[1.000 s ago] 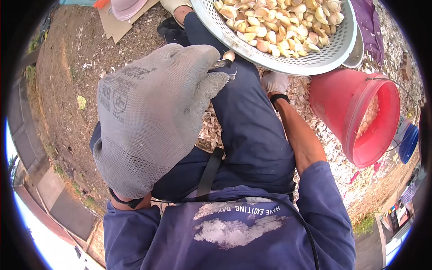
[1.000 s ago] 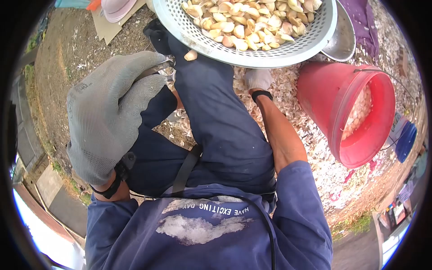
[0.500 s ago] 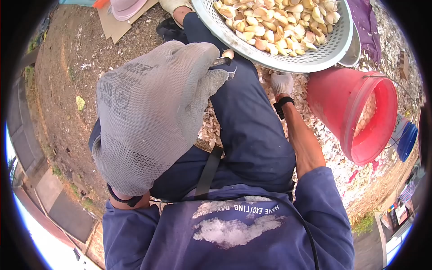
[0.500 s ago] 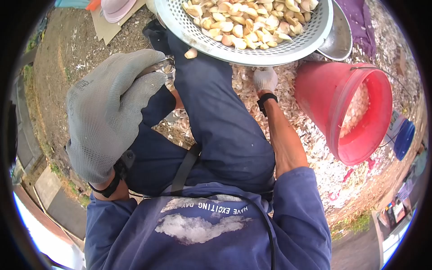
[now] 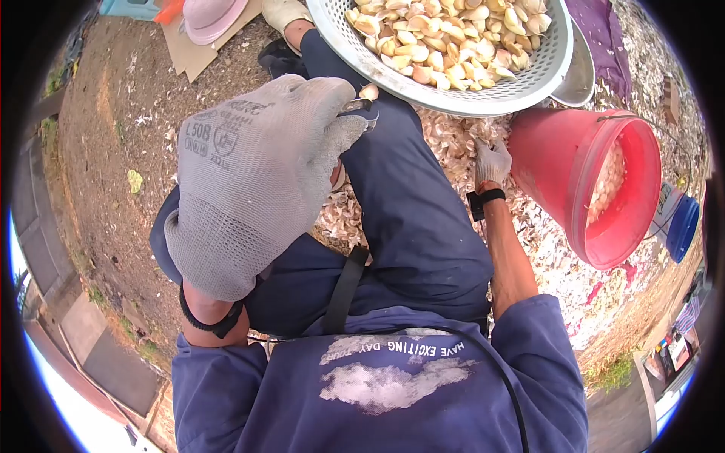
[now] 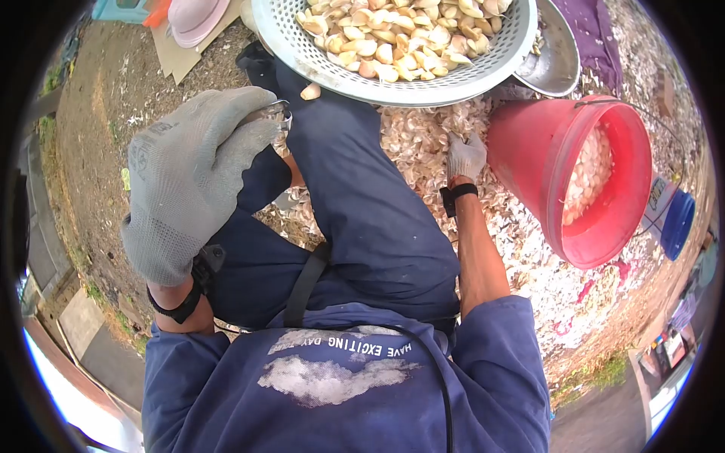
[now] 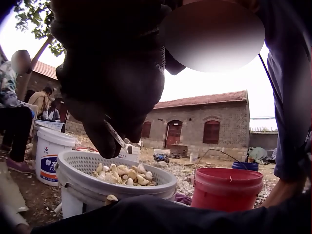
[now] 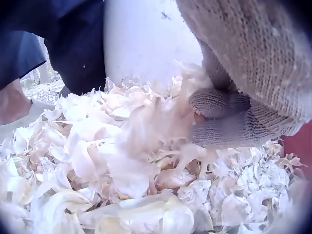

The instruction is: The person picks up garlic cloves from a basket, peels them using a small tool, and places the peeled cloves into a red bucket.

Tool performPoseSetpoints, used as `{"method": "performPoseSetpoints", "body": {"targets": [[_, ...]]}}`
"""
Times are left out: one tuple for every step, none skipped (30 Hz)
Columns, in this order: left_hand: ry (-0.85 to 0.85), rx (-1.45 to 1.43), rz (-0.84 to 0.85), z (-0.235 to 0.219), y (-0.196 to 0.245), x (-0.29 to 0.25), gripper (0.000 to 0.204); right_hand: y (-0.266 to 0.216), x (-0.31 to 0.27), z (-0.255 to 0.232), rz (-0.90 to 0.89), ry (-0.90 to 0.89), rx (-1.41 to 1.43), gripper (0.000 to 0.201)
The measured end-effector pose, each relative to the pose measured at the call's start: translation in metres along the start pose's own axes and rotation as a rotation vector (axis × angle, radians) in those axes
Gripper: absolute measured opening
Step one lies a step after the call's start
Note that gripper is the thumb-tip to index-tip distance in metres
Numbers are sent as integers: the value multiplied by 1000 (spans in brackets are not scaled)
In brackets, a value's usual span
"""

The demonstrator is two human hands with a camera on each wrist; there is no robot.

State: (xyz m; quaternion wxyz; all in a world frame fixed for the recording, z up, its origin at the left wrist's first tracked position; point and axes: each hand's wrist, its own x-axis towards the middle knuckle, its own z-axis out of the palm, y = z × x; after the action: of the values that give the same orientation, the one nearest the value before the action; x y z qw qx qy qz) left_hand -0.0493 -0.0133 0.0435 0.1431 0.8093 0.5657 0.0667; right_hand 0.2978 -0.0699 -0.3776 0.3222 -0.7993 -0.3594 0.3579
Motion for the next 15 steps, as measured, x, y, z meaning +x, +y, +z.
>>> {"method": "performPoseSetpoints", "body": {"targets": [[-5,-15,-3,1,-2,-1,23,6,-2,-3,39,4,-21,24],[-6,-15,-2,1,-3,-2,23,13,-6,-7,78,8,-42,25],[-33,-18,-30,2,-4,-3,23,2,-16,-13,27,33,-86,29],[-61,-20,-56,3,-5,-3,23,3,-22,-14,29,36,-84,29],[-63,-21,-52,6,-8,-6,23,3,-26,-16,94,61,-84,33],[-36,-16,-53,10,-12,-9,23,5,-30,-20,159,87,-83,36],[-8,-11,-55,12,-15,-11,23,6,-33,-23,160,90,-82,36],[-7,-11,-53,12,-15,-12,23,7,-36,-27,148,86,-174,39],[-19,-27,-83,12,-15,-14,23,4,-37,-30,135,82,-265,41],[-33,-44,-113,12,-16,-14,23,1,-40,-34,123,77,-358,43],[-33,-44,-113,12,-17,-15,23,-2,-43,-35,151,59,-288,46],[-32,-35,-106,12,-19,-15,24,-7,-45,-37,150,59,-289,46],[-32,-26,-100,12,-20,-16,24,-12,-47,-39,159,56,-277,46],[-31,-25,-103,12,-20,-16,24,-17,-48,-39,168,51,-264,46],[-26,-38,-111,11,-19,-17,25,-12,-47,-37,166,49,-263,46]]}}
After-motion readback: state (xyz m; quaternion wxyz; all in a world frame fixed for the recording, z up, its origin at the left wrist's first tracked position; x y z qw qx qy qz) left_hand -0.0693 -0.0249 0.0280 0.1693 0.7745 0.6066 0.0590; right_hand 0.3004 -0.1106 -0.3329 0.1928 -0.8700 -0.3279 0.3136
